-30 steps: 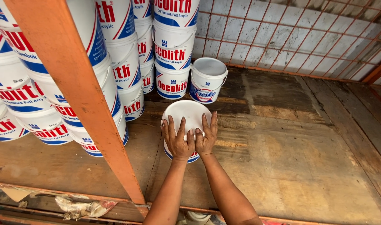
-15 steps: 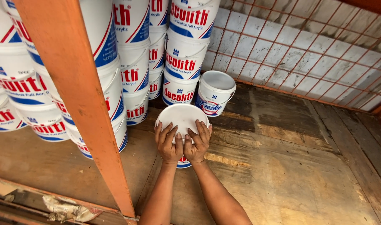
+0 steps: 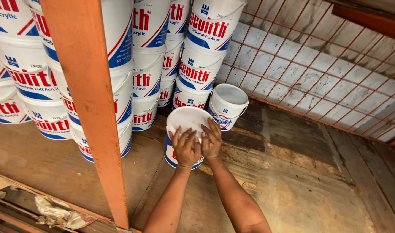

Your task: The person wipes the lids of paint buckets with a cloth and presses a lid onto a bucket to seal it.

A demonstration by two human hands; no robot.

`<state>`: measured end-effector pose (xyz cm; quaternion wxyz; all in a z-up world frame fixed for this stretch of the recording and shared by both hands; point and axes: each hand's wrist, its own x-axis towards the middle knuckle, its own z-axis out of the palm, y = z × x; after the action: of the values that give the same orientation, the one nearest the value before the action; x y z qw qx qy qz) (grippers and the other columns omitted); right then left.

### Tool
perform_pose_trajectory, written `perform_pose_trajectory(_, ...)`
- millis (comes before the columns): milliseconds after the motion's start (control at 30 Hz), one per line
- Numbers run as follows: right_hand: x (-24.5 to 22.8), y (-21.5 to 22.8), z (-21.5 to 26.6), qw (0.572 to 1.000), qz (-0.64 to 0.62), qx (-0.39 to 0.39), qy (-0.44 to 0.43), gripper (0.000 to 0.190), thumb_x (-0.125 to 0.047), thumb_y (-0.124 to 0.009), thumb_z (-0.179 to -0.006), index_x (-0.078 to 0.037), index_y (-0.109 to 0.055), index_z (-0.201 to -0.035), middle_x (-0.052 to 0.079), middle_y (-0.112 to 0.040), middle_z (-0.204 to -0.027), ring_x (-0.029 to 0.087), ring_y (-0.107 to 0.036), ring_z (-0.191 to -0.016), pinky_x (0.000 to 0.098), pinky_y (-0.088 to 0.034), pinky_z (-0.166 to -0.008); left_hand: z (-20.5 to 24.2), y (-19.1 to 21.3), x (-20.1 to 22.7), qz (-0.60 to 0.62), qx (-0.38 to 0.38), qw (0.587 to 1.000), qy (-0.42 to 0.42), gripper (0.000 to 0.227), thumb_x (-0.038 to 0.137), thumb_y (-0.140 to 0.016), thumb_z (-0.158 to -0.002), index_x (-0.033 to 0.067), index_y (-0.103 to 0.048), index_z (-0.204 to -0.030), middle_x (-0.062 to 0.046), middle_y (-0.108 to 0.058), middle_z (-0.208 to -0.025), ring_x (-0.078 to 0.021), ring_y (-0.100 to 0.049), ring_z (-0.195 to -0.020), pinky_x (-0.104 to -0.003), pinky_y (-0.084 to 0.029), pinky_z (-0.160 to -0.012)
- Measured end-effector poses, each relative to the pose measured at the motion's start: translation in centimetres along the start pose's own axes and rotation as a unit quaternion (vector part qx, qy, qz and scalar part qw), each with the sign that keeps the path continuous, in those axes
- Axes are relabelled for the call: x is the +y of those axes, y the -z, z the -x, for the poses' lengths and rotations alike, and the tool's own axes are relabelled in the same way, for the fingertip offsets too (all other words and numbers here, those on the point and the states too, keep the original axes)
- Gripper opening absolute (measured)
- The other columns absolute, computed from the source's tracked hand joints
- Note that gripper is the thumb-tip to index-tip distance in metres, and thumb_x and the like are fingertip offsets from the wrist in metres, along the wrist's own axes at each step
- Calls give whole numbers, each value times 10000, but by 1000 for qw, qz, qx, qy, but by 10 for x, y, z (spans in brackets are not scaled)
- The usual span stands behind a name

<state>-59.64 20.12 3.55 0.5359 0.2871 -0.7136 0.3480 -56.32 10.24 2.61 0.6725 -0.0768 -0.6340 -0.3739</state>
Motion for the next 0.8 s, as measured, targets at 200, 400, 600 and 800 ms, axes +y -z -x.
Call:
perform_pose_trajectory(200,12,-9,9,998,39,41,-37,375,-200,-499,-871,-73,-550,-1220,181,-472,-1301,348,-437,-1190,462,-280,-1020,-13,-18,-13,8,-12,1000,-7,254,302,-566,-776,138,-657,-948,-63,-594,-1028,-262,-509,-1093,-422,-210,-1071)
perform_pose_trajectory(400,3,-61,13,985,124,119,-12,166,-212,-571,-833,-137,-678,-936,82,-534,-1263,267,-470,-1178,446,-190,-1049,-27,-19,-67,45,-45,998,8,232,297,-589,-769,127,-658,-910,-103,-555,-1122,-320,-484,-1128,-431,-299,-1019)
perform_pose_trajectory(600,-14,-85,-1,989,103,105,35,78,-227,-627,-778,-166,-675,-783,22,-605,-1178,206,-522,-1116,433,-171,-1058,-28,-9,-88,17,-39,997,61,161,227,-593,-812,73,-643,-820,-166,-520,-1195,-400,-460,-1131,-467,-353,-955)
perform_pose_trajectory(800,31,-77,-5,996,65,38,44,222,-262,-565,-826,-152,-670,-987,83,-548,-1246,266,-498,-1143,424,-235,-1040,-16,-41,-87,-36,-15,995,87,241,318,-618,-742,173,-642,-932,-143,-454,-1295,-380,-402,-1212,-456,-337,-978)
